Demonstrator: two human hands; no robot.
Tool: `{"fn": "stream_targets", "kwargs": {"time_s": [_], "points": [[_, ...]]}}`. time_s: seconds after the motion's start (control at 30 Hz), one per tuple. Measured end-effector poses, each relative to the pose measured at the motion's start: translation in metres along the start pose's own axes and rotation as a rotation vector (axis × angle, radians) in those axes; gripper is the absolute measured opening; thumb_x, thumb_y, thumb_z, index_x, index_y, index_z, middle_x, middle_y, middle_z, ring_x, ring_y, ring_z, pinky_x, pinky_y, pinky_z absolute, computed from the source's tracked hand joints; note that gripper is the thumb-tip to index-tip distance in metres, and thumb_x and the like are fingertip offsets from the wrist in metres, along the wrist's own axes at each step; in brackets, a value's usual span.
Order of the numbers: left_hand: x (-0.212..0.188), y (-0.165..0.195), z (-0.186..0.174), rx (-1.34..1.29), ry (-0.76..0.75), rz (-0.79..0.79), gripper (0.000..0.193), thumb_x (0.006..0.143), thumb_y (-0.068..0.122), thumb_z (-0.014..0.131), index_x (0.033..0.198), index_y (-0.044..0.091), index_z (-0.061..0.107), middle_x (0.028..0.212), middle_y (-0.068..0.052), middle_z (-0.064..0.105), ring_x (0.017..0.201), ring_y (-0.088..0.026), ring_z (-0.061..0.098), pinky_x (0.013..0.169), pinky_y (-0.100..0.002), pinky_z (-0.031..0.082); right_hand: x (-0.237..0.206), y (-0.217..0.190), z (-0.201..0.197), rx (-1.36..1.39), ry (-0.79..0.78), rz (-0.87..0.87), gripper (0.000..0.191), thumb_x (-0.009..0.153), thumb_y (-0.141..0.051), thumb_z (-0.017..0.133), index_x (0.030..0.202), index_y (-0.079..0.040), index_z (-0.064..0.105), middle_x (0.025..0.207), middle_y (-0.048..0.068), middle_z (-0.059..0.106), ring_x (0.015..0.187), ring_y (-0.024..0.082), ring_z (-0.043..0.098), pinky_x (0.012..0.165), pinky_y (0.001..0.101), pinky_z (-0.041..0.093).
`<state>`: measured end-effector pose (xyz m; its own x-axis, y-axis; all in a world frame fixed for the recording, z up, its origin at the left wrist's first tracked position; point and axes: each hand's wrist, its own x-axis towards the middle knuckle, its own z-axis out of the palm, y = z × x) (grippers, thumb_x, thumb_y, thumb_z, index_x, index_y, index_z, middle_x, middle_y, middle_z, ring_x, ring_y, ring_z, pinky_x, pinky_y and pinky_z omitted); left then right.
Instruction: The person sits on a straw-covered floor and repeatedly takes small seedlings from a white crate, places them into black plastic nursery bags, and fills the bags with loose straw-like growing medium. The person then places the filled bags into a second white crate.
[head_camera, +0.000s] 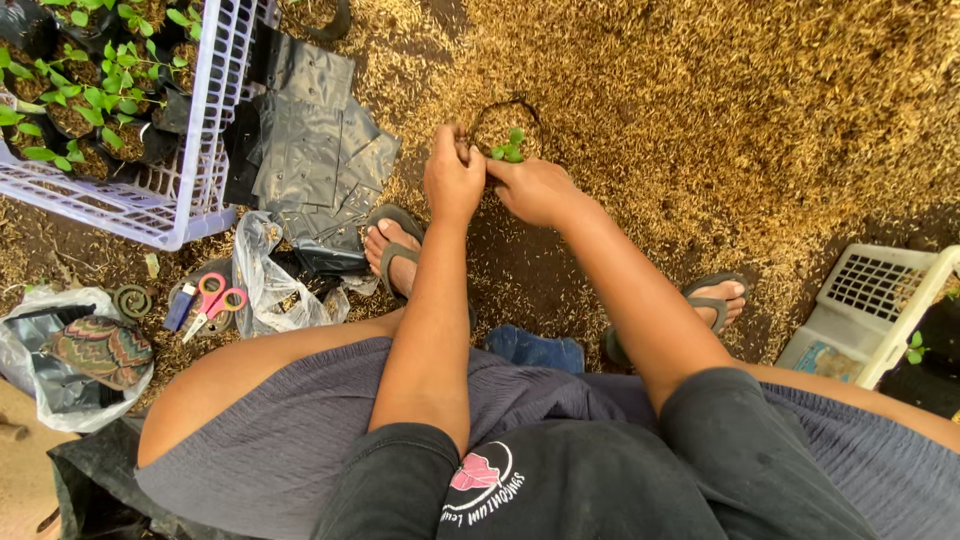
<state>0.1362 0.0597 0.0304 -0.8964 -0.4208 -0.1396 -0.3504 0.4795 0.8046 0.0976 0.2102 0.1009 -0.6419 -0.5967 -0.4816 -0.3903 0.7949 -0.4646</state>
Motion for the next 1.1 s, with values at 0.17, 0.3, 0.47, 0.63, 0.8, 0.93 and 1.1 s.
{"fn": "stream_targets", "kwargs": {"time_s": [0.17,0.3,0.47,0.63,0.8,0.93,1.1], "points": [[0.026,0.003,0.002,0.064,0.030,0.103,0.021,0.091,0.014,0.069,0.110,0.008,0.072,0.113,-0.011,0.067,0.102,-0.028,0.066,0.087,-0.042,0.054,-0.017,0.020,-0.038,0.264,0.201,0.086,0.028,0.102,-0.024,0.055,0.121,-0.014,0.073,0.118,0.007,0.072,0.098,0.024,0.071,0.091,0.0413,0.058],[0.038,0.009,0.008,0.056,0.005,0.139,0.018,0.091,0.019,0.072,0.105,0.008,0.075,0.109,-0.010,0.068,0.100,-0.029,0.067,0.084,-0.042,0.054,0.006,0.026,-0.059,0.183,0.337,-0.014,0.030,0.105,-0.026,0.057,0.124,-0.010,0.074,0.151,0.014,0.050,0.138,0.034,0.046,0.113,0.0507,0.040],[0.044,0.015,0.014,-0.085,0.042,0.136,0.013,0.091,0.018,0.073,0.098,0.008,0.078,0.099,-0.008,0.069,0.093,-0.026,0.068,0.081,-0.040,0.054,0.041,0.015,-0.070,0.094,0.043,0.071,0.039,0.107,-0.038,0.047,0.126,-0.013,0.071,0.166,0.011,0.026,0.151,0.037,0.022,0.119,0.0549,0.025],[0.038,0.025,0.019,0.024,0.184,0.254,0.009,0.091,0.016,0.074,0.094,0.008,0.076,0.093,-0.007,0.068,0.090,-0.028,0.066,0.079,-0.042,0.052,0.061,0.010,-0.069,-0.116,-0.096,0.180,0.050,0.108,-0.044,0.036,0.128,-0.012,0.069,0.166,0.011,0.025,0.149,0.039,0.027,0.119,0.0542,0.029],[0.036,0.026,0.022,0.010,0.102,0.123,0.014,0.094,0.018,0.070,0.101,0.007,0.076,0.102,-0.008,0.072,0.100,-0.027,0.068,0.088,-0.039,0.053,0.063,0.033,-0.052,0.020,-0.047,0.181,0.049,0.111,-0.043,0.035,0.128,-0.011,0.069,0.162,0.008,0.041,0.149,0.032,0.038,0.121,0.0507,0.035],[0.045,0.006,0.027,-0.396,-0.066,-0.144,0.040,0.104,0.033,0.050,0.132,0.007,0.063,0.132,-0.011,0.069,0.127,-0.025,0.062,0.109,-0.036,0.045,0.029,0.047,0.004,0.439,0.612,0.058,0.047,0.109,-0.038,0.040,0.133,-0.007,0.067,0.153,0.011,0.058,0.144,0.028,0.054,0.123,0.0426,0.044],[0.028,-0.013,0.051,-0.488,-0.126,-0.128,0.060,0.111,0.046,0.034,0.151,0.006,0.053,0.156,-0.018,0.051,0.147,-0.032,0.043,0.121,-0.041,0.030,0.015,0.037,0.088,0.874,0.770,0.297,0.057,0.109,-0.037,0.045,0.152,0.001,0.043,0.149,0.023,0.052,0.138,0.036,0.051,0.115,0.0462,0.038]]}}
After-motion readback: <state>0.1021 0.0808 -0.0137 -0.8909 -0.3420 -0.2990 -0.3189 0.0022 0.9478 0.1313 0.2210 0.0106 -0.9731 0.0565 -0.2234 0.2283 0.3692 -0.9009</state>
